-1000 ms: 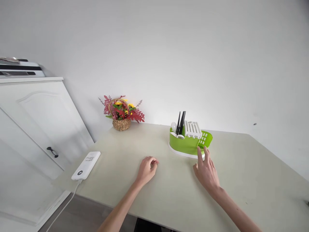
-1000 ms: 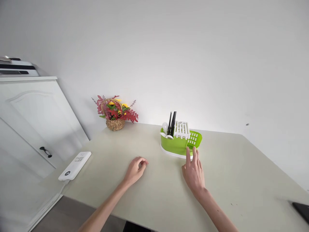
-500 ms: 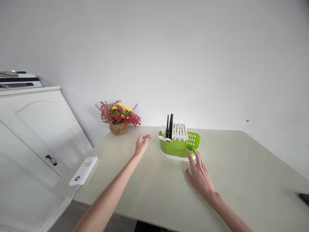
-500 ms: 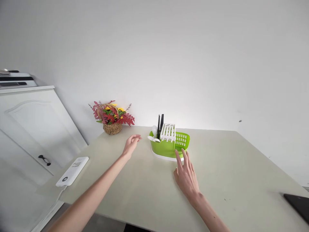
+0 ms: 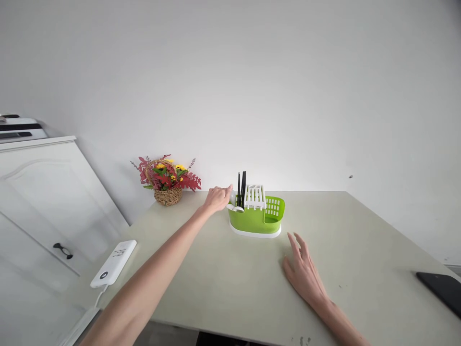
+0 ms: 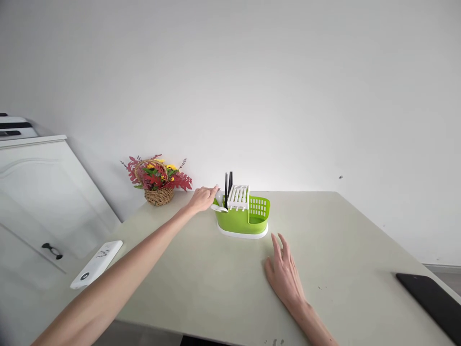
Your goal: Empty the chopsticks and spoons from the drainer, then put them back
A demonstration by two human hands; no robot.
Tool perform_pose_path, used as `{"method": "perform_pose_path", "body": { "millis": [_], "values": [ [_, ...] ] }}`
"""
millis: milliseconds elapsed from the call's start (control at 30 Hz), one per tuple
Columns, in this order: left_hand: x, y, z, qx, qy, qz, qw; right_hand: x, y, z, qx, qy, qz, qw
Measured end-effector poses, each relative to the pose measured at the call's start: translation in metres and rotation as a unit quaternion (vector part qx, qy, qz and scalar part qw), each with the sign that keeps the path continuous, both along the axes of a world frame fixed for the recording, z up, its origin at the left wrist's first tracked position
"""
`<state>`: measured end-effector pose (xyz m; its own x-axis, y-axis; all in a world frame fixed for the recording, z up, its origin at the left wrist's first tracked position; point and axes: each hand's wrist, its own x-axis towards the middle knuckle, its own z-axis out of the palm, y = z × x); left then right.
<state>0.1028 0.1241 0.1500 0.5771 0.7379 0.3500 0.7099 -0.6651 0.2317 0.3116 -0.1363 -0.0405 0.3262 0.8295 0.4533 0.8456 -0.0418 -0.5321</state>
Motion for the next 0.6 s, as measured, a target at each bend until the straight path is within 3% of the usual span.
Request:
{"method": "perform_pose_path", "body": {
  "millis": [267,400,600],
  "values": [
    [-0.028,-0.022,0.013,0.1,0.018,-0.044,0.994,0.0,0.0,-0.003,0.0,0.004,0.007,1.0],
    [-0.028,-0.018,0.018,0.042,-0.053,-0.016,0.998,-0.001,-0.001,-0.001,0.001,0.005,0.006,1.0],
    [-0.001,-0.002,0.016,-0.036,-0.094,0.028,0.995,-0.001,0.0,0.0,0.002,0.012,0.004,1.0]
  ]
}}
